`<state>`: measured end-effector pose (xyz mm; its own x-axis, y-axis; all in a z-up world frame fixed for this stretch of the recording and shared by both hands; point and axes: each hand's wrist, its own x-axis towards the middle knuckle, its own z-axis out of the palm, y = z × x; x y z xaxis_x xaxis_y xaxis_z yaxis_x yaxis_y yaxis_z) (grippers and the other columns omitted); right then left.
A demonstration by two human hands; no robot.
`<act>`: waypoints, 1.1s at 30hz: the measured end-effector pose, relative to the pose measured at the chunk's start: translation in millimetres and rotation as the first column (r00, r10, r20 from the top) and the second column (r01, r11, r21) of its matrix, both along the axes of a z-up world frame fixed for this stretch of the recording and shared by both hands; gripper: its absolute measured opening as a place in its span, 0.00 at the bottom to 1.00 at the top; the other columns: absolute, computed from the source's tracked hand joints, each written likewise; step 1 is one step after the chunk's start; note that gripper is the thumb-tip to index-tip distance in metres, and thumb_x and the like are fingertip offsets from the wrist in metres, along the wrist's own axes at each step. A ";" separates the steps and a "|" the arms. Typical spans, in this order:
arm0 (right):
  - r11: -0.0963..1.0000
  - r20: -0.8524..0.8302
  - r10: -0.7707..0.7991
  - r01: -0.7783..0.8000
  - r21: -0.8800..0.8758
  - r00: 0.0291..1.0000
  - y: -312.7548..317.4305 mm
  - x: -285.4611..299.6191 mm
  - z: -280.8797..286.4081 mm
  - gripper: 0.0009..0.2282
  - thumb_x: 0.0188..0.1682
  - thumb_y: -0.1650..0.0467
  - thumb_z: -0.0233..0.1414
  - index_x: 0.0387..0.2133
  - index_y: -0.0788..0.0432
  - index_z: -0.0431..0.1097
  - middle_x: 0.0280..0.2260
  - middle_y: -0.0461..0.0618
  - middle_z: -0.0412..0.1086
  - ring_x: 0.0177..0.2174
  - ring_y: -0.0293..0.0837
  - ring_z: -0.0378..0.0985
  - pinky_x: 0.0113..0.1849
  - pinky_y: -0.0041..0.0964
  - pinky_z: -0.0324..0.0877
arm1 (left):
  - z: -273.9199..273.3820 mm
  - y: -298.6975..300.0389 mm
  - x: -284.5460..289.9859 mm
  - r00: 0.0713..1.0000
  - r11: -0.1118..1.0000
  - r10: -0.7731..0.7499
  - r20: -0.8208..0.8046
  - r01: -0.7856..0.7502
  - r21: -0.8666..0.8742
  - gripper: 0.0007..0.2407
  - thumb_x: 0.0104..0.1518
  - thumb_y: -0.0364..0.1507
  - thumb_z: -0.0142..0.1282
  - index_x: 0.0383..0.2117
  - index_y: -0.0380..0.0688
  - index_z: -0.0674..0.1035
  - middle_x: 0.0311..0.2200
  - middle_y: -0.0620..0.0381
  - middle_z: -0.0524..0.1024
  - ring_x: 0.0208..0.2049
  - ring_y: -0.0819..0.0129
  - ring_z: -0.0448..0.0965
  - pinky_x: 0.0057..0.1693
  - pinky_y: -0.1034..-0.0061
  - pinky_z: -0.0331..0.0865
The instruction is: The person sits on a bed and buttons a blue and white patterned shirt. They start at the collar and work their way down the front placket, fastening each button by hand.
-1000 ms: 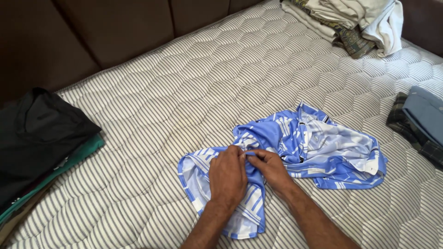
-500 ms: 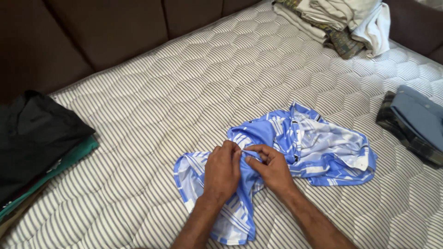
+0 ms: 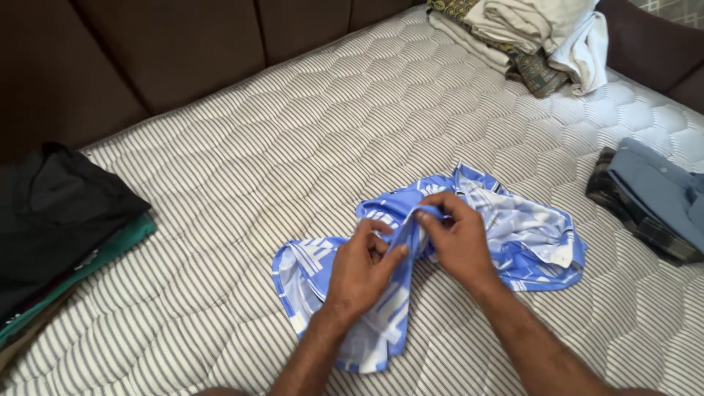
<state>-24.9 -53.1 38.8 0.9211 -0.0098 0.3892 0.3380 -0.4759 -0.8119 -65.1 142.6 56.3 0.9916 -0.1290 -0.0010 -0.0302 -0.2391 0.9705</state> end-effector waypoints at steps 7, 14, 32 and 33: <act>0.959 -0.206 -0.242 0.201 -0.200 0.948 -39.1 -0.2 15.2 0.08 0.45 0.71 0.61 0.37 0.58 0.75 0.31 0.49 0.76 0.30 0.40 0.75 0.34 0.36 0.70 | -33.6 2.6 -3.6 0.917 0.979 -0.121 0.379 0.047 0.198 0.10 0.54 0.30 0.61 0.40 0.41 0.82 0.38 0.50 0.77 0.36 0.58 0.79 0.44 0.65 0.72; 0.794 0.177 -0.200 0.265 -0.547 0.964 -6.0 -30.8 21.7 0.16 0.37 0.73 0.62 0.40 0.58 0.75 0.46 0.55 0.73 0.48 0.57 0.70 0.50 0.50 0.63 | -22.0 5.4 -2.5 0.925 0.953 -0.050 0.376 -0.068 0.295 0.11 0.55 0.32 0.59 0.42 0.43 0.85 0.33 0.49 0.78 0.36 0.54 0.79 0.44 0.62 0.72; 0.988 -0.311 0.121 -0.085 0.128 0.943 24.4 -18.1 -131.0 0.06 0.48 0.73 0.60 0.38 0.60 0.77 0.35 0.46 0.79 0.36 0.38 0.78 0.38 0.33 0.72 | -43.6 12.7 -2.8 0.998 0.935 0.068 0.006 -0.066 0.348 0.10 0.54 0.37 0.61 0.33 0.43 0.84 0.32 0.49 0.82 0.37 0.53 0.83 0.44 0.60 0.74; 0.987 -0.306 0.122 -0.083 0.137 0.944 25.6 -17.4 -128.6 0.06 0.47 0.74 0.60 0.37 0.60 0.77 0.35 0.46 0.78 0.36 0.37 0.78 0.38 0.32 0.72 | -46.3 10.5 -2.7 0.998 0.929 0.066 -0.012 -0.057 0.364 0.10 0.53 0.36 0.62 0.34 0.44 0.82 0.32 0.50 0.82 0.37 0.54 0.83 0.44 0.60 0.74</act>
